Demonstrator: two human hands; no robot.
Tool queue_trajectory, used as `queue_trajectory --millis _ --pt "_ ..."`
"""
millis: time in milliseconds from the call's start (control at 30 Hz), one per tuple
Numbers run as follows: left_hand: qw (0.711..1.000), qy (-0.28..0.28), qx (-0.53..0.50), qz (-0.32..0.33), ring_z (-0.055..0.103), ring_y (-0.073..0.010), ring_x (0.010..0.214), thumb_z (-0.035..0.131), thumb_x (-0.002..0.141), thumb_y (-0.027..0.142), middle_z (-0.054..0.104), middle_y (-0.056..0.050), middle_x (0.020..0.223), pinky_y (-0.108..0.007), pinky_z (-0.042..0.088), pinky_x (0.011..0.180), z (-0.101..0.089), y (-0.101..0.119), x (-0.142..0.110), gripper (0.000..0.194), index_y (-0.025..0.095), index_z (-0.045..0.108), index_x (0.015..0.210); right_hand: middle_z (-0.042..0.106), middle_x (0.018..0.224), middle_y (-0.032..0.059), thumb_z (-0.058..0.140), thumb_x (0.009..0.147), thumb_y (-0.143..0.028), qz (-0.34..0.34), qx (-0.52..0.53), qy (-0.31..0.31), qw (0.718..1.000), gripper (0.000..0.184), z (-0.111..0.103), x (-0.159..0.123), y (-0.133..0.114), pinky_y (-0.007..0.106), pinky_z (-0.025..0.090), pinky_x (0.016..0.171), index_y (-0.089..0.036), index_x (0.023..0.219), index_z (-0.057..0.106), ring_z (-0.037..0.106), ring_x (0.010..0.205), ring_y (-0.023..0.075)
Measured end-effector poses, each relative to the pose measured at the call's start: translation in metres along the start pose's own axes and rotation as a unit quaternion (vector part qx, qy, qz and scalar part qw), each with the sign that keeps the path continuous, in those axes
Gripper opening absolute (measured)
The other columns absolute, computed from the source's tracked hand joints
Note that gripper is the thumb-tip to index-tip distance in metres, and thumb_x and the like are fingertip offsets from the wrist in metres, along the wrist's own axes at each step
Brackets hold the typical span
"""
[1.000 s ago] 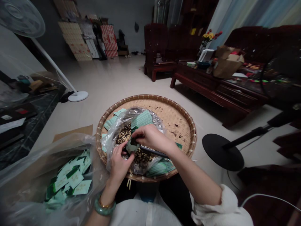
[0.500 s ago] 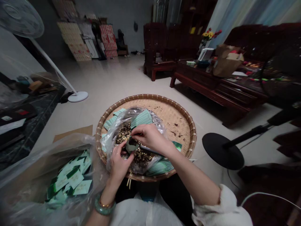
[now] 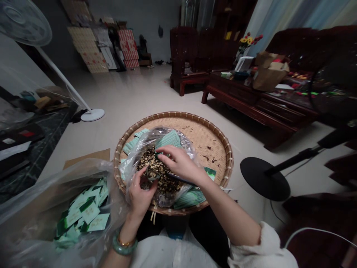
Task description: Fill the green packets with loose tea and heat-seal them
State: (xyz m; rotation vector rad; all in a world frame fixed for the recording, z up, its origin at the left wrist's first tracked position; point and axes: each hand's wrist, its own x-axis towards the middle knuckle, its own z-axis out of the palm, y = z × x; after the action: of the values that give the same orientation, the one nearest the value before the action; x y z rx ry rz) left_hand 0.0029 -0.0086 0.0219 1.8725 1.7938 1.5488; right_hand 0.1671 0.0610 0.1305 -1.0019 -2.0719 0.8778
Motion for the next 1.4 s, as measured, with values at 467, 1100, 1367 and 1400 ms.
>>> queue_trajectory --millis 467,1100,1367,1400 --pt "1.000 -0.002 0.020 -0.004 0.062 -0.0238 0.093 0.065 0.070 0.018 0.065 -0.010 0.104 -0.036 0.052 0.076 0.003 -0.001 0.002 0.043 0.018 0.055 0.112 0.069 0.092 0.0048 0.044 0.088 -0.013 0.004 0.083 -0.026 0.996 0.027 0.006 -0.013 -0.013 0.030 0.052 0.077 -0.018 0.108 0.060 0.065 0.086 0.0142" --pt "0.998 0.028 -0.025 0.052 0.058 -0.0255 0.105 0.064 0.076 0.032 0.062 -0.014 0.113 -0.043 0.048 0.088 0.002 -0.002 -0.005 0.046 0.016 0.051 0.118 0.068 0.078 0.0026 0.056 0.085 -0.016 -0.107 -0.004 0.050 0.993 0.011 0.018 -0.036 -0.024 0.023 0.049 0.064 -0.019 0.085 0.067 0.062 0.070 0.0119" --pt "0.999 0.038 0.011 0.018 0.063 -0.0233 0.096 0.066 0.074 0.026 0.065 -0.012 0.106 -0.037 0.050 0.081 0.007 -0.002 -0.007 0.045 0.017 0.053 0.116 0.069 0.084 0.0061 0.050 0.090 -0.023 -0.152 -0.077 0.094 0.981 0.018 0.022 -0.034 -0.025 0.031 0.049 0.074 -0.019 0.095 0.066 0.059 0.080 0.0167" --pt "0.999 0.039 0.016 0.016 0.063 -0.0233 0.095 0.066 0.073 0.026 0.066 -0.012 0.104 -0.036 0.050 0.081 0.007 -0.002 -0.007 0.044 0.016 0.054 0.115 0.068 0.087 0.0070 0.051 0.089 -0.025 -0.147 -0.084 0.098 0.981 0.017 0.023 -0.034 -0.023 0.032 0.048 0.077 -0.018 0.095 0.066 0.058 0.084 0.0175"
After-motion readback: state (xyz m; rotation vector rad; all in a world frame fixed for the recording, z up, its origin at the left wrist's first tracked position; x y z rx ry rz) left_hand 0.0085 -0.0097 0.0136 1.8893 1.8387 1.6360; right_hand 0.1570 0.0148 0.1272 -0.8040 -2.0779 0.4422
